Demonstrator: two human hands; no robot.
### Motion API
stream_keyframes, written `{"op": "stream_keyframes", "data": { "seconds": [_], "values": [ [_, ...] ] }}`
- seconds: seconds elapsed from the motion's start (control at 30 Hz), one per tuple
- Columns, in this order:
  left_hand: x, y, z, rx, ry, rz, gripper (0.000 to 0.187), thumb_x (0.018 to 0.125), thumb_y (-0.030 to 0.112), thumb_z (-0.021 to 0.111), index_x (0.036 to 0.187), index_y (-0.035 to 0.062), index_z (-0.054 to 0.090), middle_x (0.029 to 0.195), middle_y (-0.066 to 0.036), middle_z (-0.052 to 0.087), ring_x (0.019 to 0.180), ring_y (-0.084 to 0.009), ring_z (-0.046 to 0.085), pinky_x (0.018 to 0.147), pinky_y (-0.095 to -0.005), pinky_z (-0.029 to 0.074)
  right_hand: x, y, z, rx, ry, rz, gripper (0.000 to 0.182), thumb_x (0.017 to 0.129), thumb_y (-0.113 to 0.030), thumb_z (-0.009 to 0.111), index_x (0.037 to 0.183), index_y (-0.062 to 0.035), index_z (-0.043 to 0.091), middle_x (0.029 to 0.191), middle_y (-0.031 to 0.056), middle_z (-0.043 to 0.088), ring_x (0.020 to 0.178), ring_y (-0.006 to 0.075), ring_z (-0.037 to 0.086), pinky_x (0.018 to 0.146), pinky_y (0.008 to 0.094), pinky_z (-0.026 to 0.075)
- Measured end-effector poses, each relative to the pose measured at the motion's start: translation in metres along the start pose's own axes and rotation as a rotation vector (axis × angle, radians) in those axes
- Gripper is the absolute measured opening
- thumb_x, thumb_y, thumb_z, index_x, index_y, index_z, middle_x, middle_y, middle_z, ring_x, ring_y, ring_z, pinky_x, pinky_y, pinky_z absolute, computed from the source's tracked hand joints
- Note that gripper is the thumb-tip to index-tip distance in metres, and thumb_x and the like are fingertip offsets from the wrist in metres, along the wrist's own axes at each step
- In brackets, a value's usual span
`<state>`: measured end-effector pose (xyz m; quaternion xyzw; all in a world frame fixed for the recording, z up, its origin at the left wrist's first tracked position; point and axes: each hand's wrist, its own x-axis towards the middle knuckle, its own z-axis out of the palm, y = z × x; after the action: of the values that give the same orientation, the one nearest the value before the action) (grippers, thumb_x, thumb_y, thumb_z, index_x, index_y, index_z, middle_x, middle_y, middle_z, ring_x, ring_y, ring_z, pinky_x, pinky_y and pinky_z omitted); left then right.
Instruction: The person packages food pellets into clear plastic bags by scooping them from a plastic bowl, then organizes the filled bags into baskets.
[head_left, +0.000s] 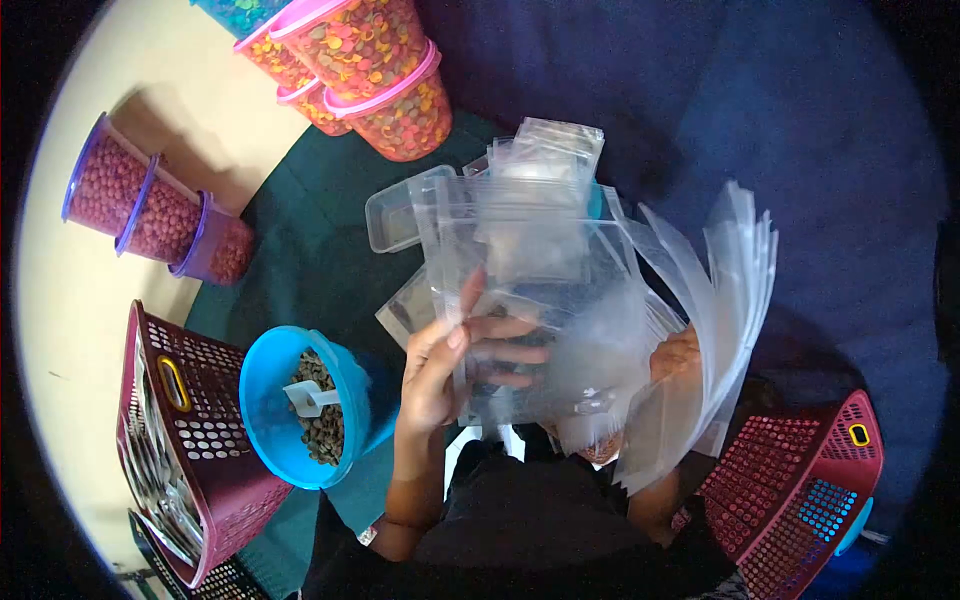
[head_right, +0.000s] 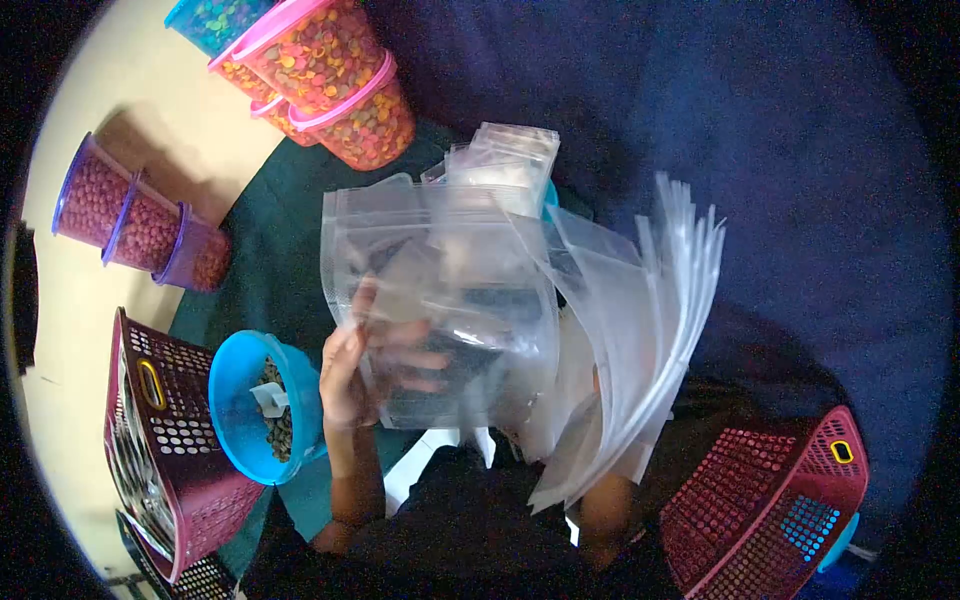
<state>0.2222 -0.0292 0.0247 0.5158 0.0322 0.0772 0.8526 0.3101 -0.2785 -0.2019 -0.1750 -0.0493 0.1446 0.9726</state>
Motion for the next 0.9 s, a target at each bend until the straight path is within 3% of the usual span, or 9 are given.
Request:
{"op": "stream_keyframes", "data": {
  "seconds": [0.27,0.4,0.6,0.7,0.83,0.9],
  "values": [
    [0.006,-0.010,-0.004,0.003,0.019,0.004,0.056,0.085,0.027,0.037,0.128,0.0028,0.011,0.101,-0.025,0.050,0.083,-0.0393,0.054,0.059,-0.0454,0.050,-0.005,0.000,-0.007,0.007,0.059,0.010,0.052,0.077,-0.029,0.048,0.119,-0.0017,0.034,0.116,0.0136,0.043,0.103,0.0283,0.043,0.089,0.0385,0.034],
    [0.027,-0.014,-0.006,0.010,0.080,0.025,0.053,0.084,0.023,0.043,0.126,0.0020,0.020,0.102,-0.022,0.051,0.080,-0.0332,0.057,0.057,-0.0406,0.051,-0.004,-0.002,-0.009,0.011,0.079,0.005,0.052,0.077,-0.029,0.048,0.119,-0.0018,0.034,0.116,0.0135,0.042,0.103,0.0283,0.043,0.089,0.0387,0.034],
    [0.138,-0.049,-0.016,-0.030,0.281,0.262,0.054,0.074,0.014,0.060,0.118,-0.0032,0.033,0.090,-0.015,0.056,0.073,-0.0210,0.059,0.053,-0.0285,0.049,0.005,-0.015,-0.008,-0.008,0.089,-0.020,0.052,0.077,-0.029,0.049,0.119,-0.0018,0.034,0.116,0.0134,0.042,0.103,0.0282,0.043,0.089,0.0390,0.034],
    [0.195,-0.083,-0.047,0.103,0.347,0.162,0.046,0.073,0.009,0.060,0.112,-0.0034,0.038,0.090,-0.012,0.056,0.073,-0.0146,0.057,0.055,-0.0245,0.048,0.018,-0.022,-0.002,-0.016,0.074,-0.032,0.052,0.077,-0.029,0.049,0.119,-0.0019,0.034,0.117,0.0134,0.042,0.103,0.0281,0.043,0.088,0.0392,0.034],
    [0.234,-0.139,-0.090,0.249,0.499,0.212,0.056,0.071,0.019,0.063,0.113,-0.0052,0.034,0.083,-0.014,0.057,0.072,-0.0214,0.059,0.056,-0.0301,0.048,0.031,-0.029,0.003,-0.022,0.067,-0.044,0.052,0.077,-0.028,0.049,0.119,-0.0019,0.034,0.117,0.0133,0.042,0.103,0.0281,0.043,0.088,0.0394,0.034],
    [0.240,-0.151,-0.108,0.609,0.685,0.119,0.065,0.071,0.029,0.062,0.115,-0.0053,0.029,0.095,-0.022,0.051,0.091,-0.0275,0.052,0.072,-0.0378,0.043,0.033,-0.032,0.003,-0.022,0.077,-0.051,0.052,0.077,-0.028,0.049,0.119,-0.0020,0.034,0.117,0.0133,0.042,0.104,0.0281,0.043,0.088,0.0395,0.034]
  ]
}}
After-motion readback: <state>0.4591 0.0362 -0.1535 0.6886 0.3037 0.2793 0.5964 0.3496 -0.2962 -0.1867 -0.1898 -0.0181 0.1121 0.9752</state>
